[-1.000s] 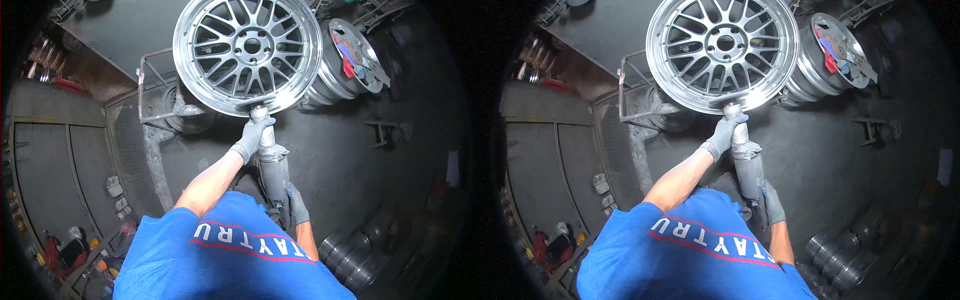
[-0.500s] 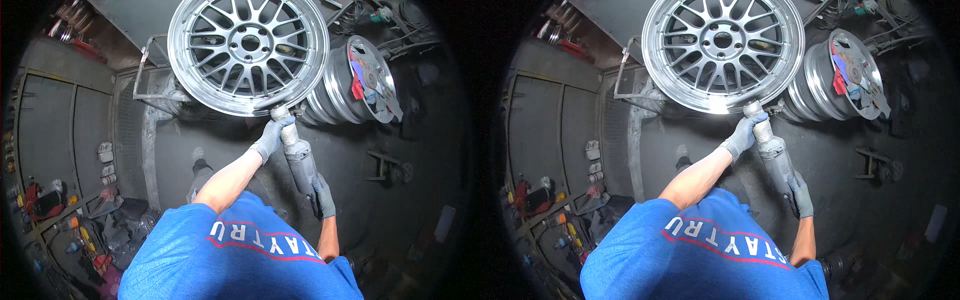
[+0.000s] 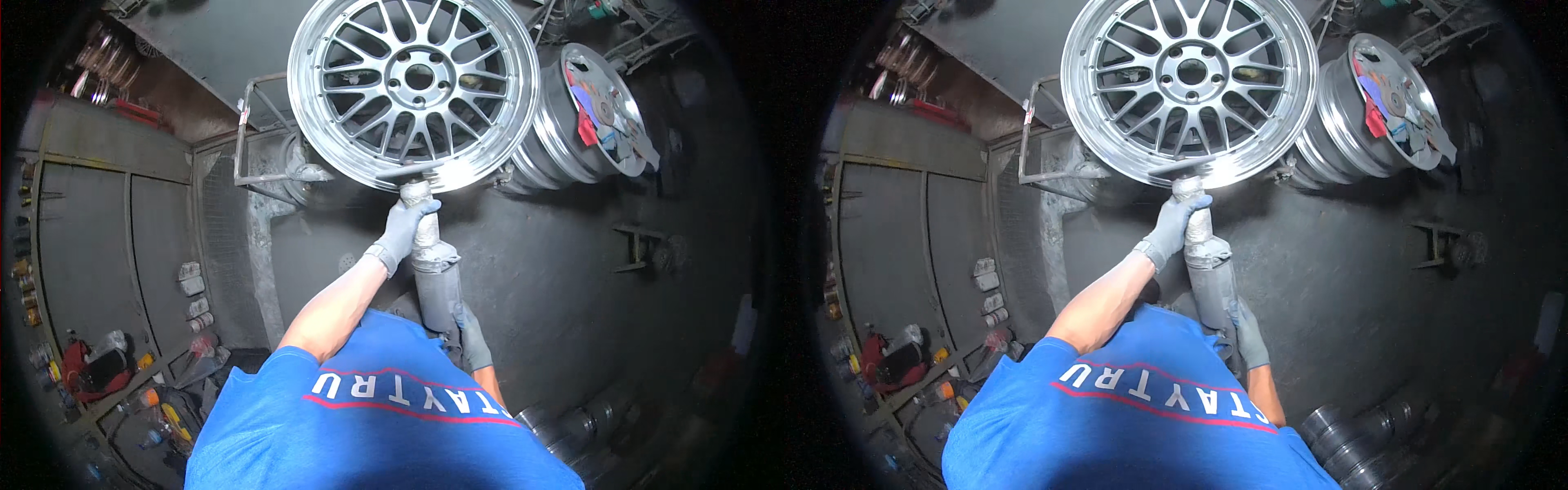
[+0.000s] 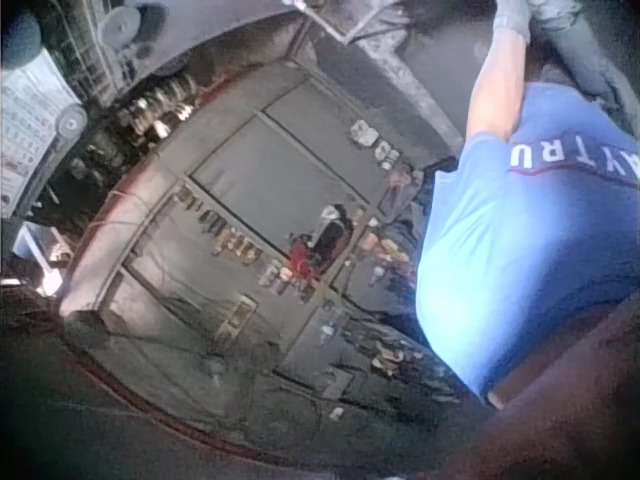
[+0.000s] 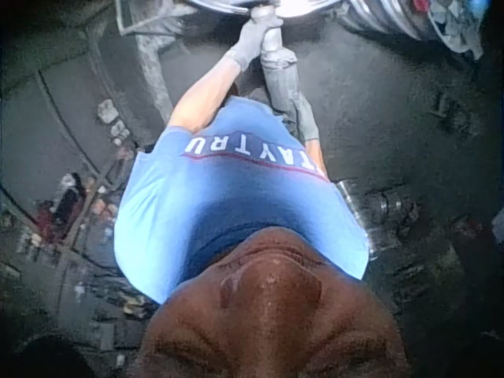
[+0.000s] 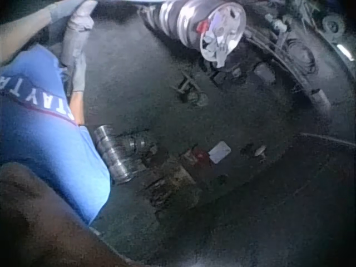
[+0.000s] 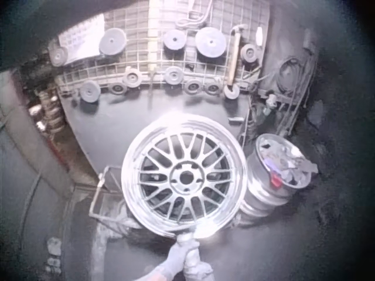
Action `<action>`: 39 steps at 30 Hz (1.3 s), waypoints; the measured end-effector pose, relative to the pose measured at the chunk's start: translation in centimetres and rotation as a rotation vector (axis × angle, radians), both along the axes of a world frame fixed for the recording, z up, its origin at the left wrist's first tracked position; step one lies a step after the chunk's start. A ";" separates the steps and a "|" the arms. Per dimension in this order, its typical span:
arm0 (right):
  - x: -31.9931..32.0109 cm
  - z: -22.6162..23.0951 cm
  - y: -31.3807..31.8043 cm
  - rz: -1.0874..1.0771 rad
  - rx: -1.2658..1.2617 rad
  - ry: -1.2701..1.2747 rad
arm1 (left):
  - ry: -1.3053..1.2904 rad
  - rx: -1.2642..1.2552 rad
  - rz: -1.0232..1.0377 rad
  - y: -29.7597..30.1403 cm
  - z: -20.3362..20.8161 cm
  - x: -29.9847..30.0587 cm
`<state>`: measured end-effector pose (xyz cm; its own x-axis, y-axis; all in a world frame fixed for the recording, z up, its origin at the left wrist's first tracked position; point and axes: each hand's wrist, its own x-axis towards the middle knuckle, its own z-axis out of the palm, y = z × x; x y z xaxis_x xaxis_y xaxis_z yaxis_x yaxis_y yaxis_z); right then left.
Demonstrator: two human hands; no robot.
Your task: The person uses a handheld angle grinder with a polishing pad to polish the outer rim of a silver alloy wheel mounted on a stand. The person repeatedly moves the tool along the rim's circumference, occasionally pausing to reposition the wheel or adjust the tool.
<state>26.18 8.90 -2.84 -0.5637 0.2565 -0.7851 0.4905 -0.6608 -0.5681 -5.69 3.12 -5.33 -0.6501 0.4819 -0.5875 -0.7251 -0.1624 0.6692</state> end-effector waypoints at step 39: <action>0.3 -1.1 8.3 0.149 -0.052 -0.032 | 0.066 -0.098 0.216 3.1 0.6 1.7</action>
